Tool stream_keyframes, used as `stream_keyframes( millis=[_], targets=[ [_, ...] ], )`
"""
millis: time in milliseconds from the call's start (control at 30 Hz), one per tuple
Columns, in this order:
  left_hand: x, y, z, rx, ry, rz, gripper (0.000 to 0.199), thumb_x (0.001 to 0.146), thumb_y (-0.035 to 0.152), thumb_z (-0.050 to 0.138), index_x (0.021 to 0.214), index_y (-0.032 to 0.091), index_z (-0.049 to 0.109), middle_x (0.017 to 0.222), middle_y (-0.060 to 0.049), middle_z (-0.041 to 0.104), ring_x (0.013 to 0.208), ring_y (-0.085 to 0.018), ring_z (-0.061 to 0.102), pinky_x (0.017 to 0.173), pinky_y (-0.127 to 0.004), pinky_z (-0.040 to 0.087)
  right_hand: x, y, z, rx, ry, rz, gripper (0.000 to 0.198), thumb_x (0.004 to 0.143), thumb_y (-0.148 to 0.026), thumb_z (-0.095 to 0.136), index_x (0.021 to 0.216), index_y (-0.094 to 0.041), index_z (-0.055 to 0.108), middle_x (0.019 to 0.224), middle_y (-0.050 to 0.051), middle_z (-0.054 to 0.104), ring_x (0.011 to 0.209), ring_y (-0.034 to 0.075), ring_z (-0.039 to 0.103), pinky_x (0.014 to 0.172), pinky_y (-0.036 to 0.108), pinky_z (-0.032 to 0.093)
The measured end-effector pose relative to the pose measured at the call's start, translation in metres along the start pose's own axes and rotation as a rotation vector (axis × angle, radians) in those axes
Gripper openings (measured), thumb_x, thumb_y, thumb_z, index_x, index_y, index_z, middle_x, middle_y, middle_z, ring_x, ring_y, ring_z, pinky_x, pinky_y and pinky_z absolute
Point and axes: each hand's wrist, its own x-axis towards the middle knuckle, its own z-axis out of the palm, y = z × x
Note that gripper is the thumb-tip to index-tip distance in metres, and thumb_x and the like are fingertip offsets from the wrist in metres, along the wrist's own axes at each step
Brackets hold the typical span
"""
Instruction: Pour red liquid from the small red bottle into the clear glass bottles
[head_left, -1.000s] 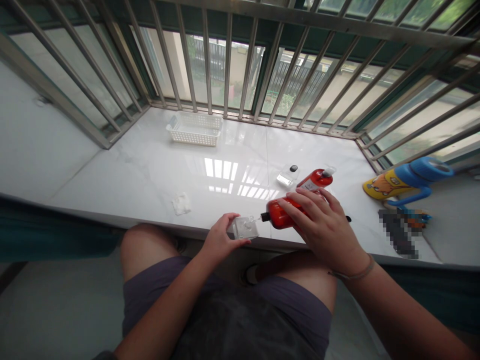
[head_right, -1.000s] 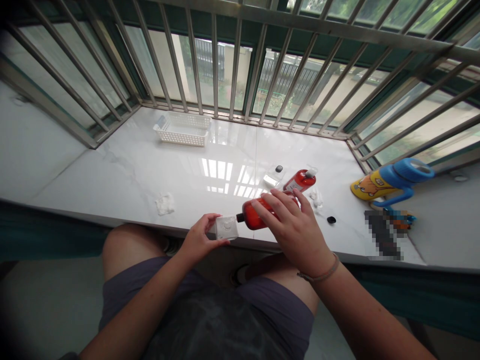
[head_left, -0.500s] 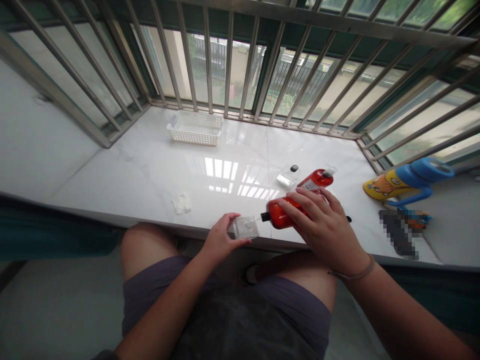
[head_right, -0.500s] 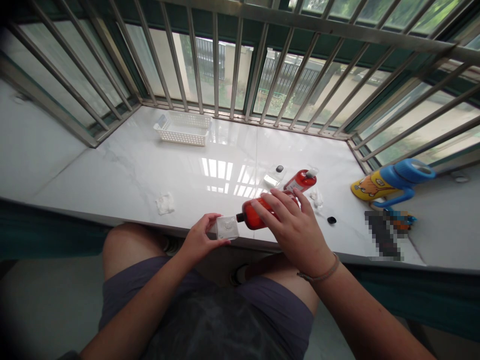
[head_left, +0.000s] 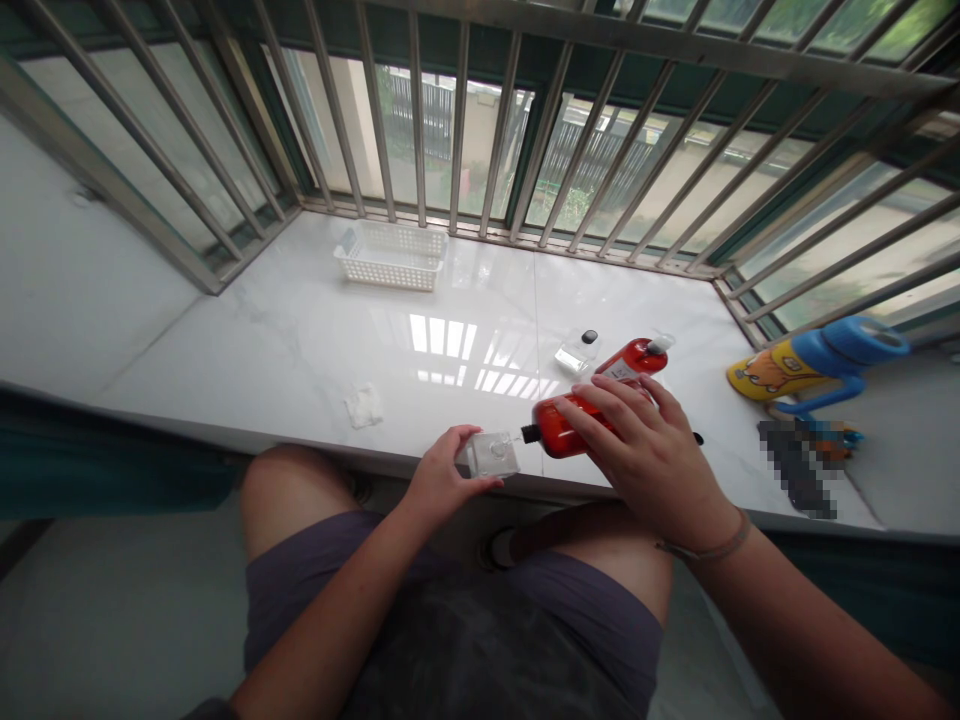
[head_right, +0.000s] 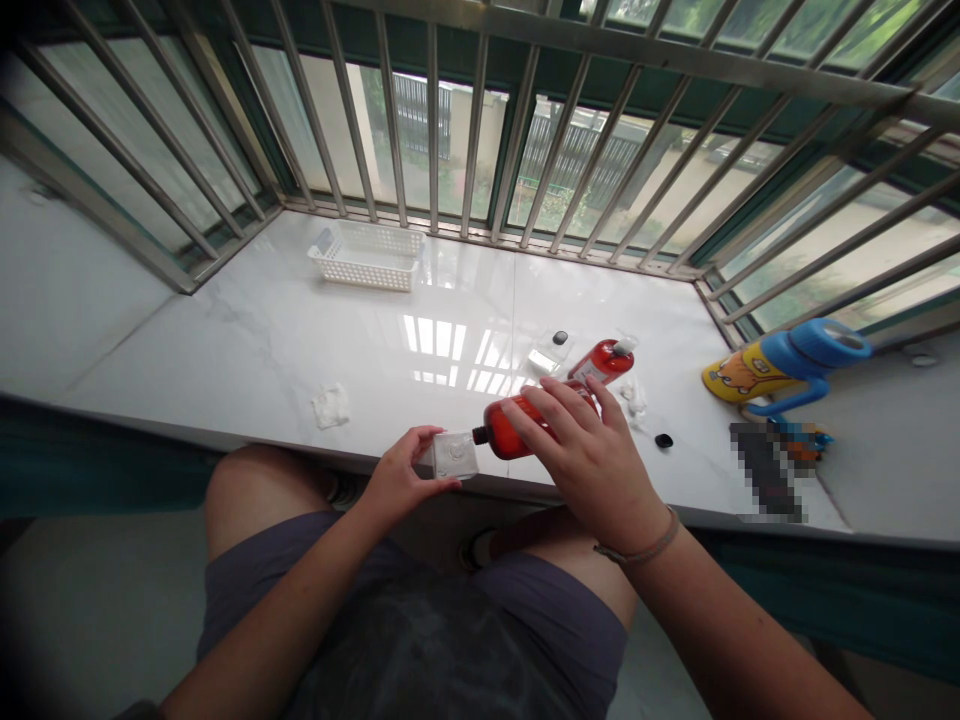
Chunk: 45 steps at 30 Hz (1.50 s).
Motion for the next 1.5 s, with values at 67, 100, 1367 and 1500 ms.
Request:
stream_keyframes(
  millis=[67,100,1367,1500],
  targets=[
    [0.0002,0.0013,-0.0001,0.0,-0.004,-0.007,0.08,0.065,0.039,0.102,0.133,0.026,0.063,0.131,-0.01,0.074,0.124,-0.031,0.072,0.112,-0.047,0.055,0.0001,0.0,0.0002,-0.002,-0.002,-0.004,0.054,0.104,-0.012,0.061,0.155,-0.028,0.056,0.152,0.009,0.066,0.148,0.033,0.054,0.128,0.059,0.031],
    [0.0002,0.002,-0.0001,0.003,-0.006,-0.012,0.08,0.065,0.039,0.102,0.133,0.026,0.063,0.131,-0.01,0.074,0.124,-0.031,0.072,0.112,-0.047,0.055,0.0002,-0.0001,0.0003,-0.002,-0.002,-0.006,0.054,0.104,-0.012,0.061,0.155,-0.028,0.057,0.152,0.01,0.066,0.148,0.033,0.054,0.128,0.059,0.031],
    [-0.0001,0.0009,0.0008,0.032,-0.001,-0.004,0.08,0.065,0.04,0.102,0.134,0.028,0.063,0.132,-0.009,0.073,0.124,-0.031,0.071,0.112,-0.047,0.055,0.0051,-0.0022,-0.0035,-0.024,0.002,-0.041,0.051,0.105,-0.013,0.058,0.153,-0.029,0.058,0.151,0.009,0.067,0.147,0.033,0.055,0.128,0.058,0.03],
    [-0.0004,0.0017,0.0005,0.034,-0.002,0.0,0.08,0.065,0.04,0.102,0.133,0.027,0.063,0.133,-0.009,0.073,0.124,-0.031,0.071,0.112,-0.047,0.055,0.0052,-0.0025,-0.0037,-0.036,0.005,-0.045,0.049,0.106,-0.013,0.056,0.152,-0.028,0.058,0.151,0.009,0.067,0.147,0.033,0.055,0.128,0.058,0.031]
  ],
)
